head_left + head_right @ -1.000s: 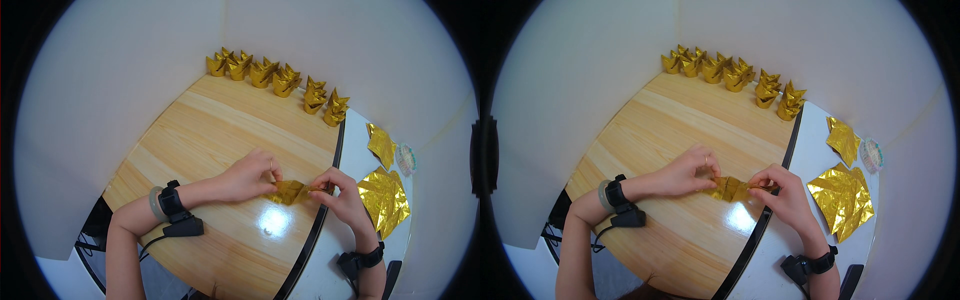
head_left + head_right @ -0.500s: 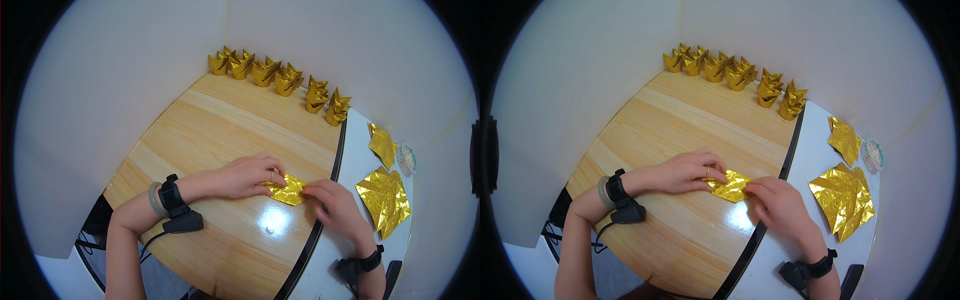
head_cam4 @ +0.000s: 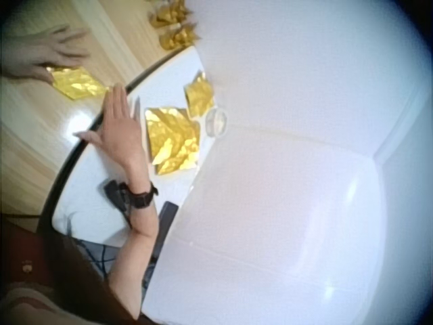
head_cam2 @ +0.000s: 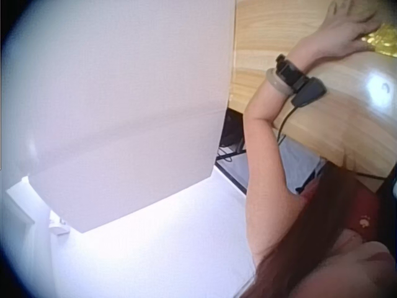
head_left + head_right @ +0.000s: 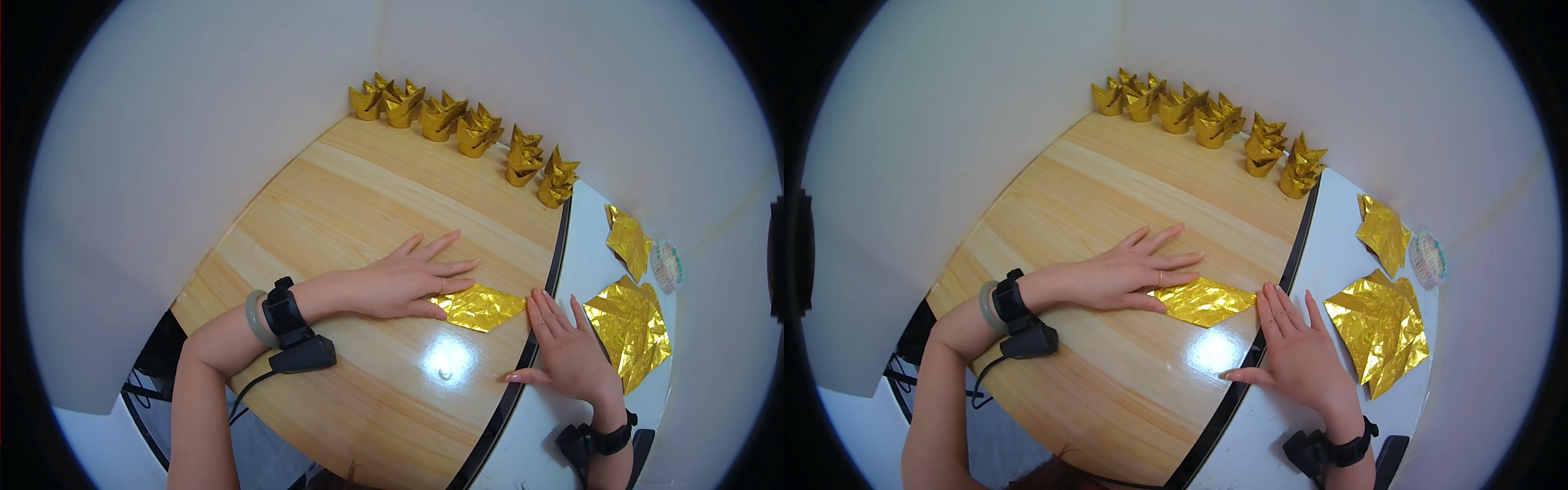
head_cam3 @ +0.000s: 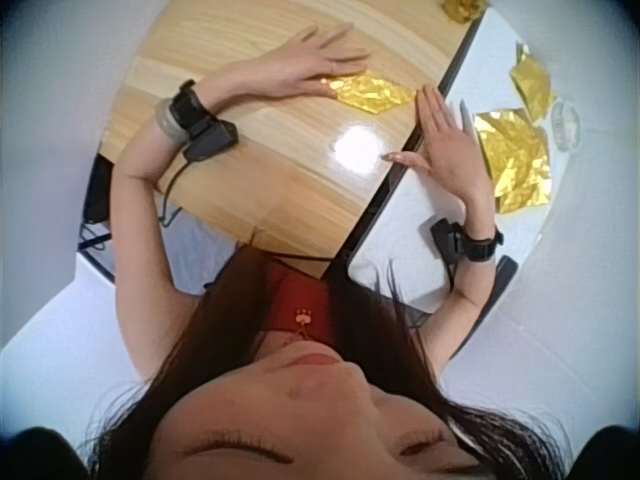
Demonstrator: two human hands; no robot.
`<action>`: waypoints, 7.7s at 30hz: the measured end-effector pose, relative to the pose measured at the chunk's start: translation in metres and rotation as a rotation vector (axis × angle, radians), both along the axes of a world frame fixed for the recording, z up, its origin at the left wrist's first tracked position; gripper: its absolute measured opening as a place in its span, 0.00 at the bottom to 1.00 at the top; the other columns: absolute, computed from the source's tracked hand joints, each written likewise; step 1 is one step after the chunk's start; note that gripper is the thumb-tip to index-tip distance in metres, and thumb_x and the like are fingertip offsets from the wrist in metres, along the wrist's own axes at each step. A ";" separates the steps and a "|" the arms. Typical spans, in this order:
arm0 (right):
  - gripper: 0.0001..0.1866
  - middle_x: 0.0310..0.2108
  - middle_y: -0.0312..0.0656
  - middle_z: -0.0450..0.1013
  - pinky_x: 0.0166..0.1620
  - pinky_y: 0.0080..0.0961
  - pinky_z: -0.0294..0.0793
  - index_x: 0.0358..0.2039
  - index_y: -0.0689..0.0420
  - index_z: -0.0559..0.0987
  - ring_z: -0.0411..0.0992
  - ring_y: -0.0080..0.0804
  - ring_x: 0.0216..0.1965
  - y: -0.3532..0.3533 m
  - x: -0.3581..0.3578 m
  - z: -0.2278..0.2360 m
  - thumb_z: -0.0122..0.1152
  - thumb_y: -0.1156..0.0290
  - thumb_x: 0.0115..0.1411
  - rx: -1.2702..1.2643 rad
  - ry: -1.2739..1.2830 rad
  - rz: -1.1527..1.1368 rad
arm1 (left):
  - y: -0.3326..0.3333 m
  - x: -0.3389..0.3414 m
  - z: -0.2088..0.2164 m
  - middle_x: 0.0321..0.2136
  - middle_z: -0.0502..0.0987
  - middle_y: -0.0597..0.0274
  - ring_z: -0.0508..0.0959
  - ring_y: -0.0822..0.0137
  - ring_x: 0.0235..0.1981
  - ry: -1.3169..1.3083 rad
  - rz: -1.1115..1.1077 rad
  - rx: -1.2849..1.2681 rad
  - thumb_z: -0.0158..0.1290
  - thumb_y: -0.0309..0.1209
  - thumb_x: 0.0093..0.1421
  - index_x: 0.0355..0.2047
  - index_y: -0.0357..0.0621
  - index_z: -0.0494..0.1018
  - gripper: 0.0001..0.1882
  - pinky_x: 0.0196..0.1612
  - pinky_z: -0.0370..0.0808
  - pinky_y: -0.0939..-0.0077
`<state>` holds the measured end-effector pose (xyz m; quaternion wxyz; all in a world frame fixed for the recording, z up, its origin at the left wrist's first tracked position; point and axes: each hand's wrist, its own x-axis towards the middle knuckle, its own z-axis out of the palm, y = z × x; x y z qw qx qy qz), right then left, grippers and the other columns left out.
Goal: Folding square sheets of gold paper into decorative ingot shapes.
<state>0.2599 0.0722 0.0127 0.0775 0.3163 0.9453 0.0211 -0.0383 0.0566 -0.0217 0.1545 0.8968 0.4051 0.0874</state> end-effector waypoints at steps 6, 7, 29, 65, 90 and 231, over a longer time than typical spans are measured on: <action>0.33 0.50 0.48 0.68 0.57 0.39 0.61 0.47 0.62 0.71 0.65 0.42 0.53 0.006 -0.005 0.022 0.61 0.47 0.49 0.178 0.296 -0.150 | -0.011 0.005 0.004 0.64 0.52 0.58 0.40 0.44 0.66 -0.031 -0.032 0.029 0.54 0.46 0.55 0.57 0.51 0.66 0.30 0.60 0.41 0.34; 0.33 0.50 0.48 0.68 0.57 0.39 0.61 0.47 0.62 0.71 0.65 0.42 0.53 0.002 -0.008 0.026 0.61 0.47 0.49 0.176 0.294 -0.151 | -0.013 0.007 0.006 0.63 0.53 0.57 0.43 0.44 0.65 -0.065 -0.050 0.037 0.56 0.45 0.53 0.56 0.50 0.67 0.30 0.60 0.43 0.36; 0.07 0.28 0.36 0.71 0.32 0.28 0.73 0.29 0.56 0.77 0.70 0.34 0.31 -0.009 -0.037 -0.010 0.63 0.68 0.51 -0.128 0.588 0.099 | -0.029 0.023 0.016 0.29 0.72 0.66 0.70 0.63 0.36 -0.226 -0.025 0.229 0.59 0.35 0.48 0.29 0.47 0.78 0.09 0.40 0.68 0.68; 0.11 0.30 0.43 0.68 0.32 0.30 0.71 0.35 0.58 0.70 0.71 0.38 0.32 -0.007 -0.052 -0.025 0.62 0.73 0.53 -0.340 0.695 -0.249 | -0.009 0.026 0.001 0.33 0.70 0.61 0.70 0.61 0.37 -0.310 0.078 0.299 0.55 0.25 0.51 0.34 0.46 0.74 0.09 0.38 0.70 0.70; 0.48 0.62 0.39 0.56 0.63 0.47 0.48 0.61 0.56 0.61 0.51 0.43 0.64 -0.017 -0.021 0.003 0.50 0.34 0.47 -0.042 0.058 0.107 | -0.015 0.026 -0.006 0.34 0.67 0.58 0.67 0.60 0.37 -0.340 -0.073 0.027 0.52 0.24 0.55 0.49 0.51 0.74 0.19 0.39 0.68 0.72; 0.15 0.35 0.41 0.68 0.43 0.32 0.65 0.34 0.57 0.73 0.65 0.41 0.39 -0.011 -0.050 -0.030 0.67 0.71 0.47 -0.203 0.712 -0.103 | -0.008 0.028 0.000 0.24 0.72 0.68 0.71 0.66 0.32 -0.470 0.251 -0.215 0.59 0.33 0.51 0.29 0.52 0.80 0.04 0.36 0.68 0.74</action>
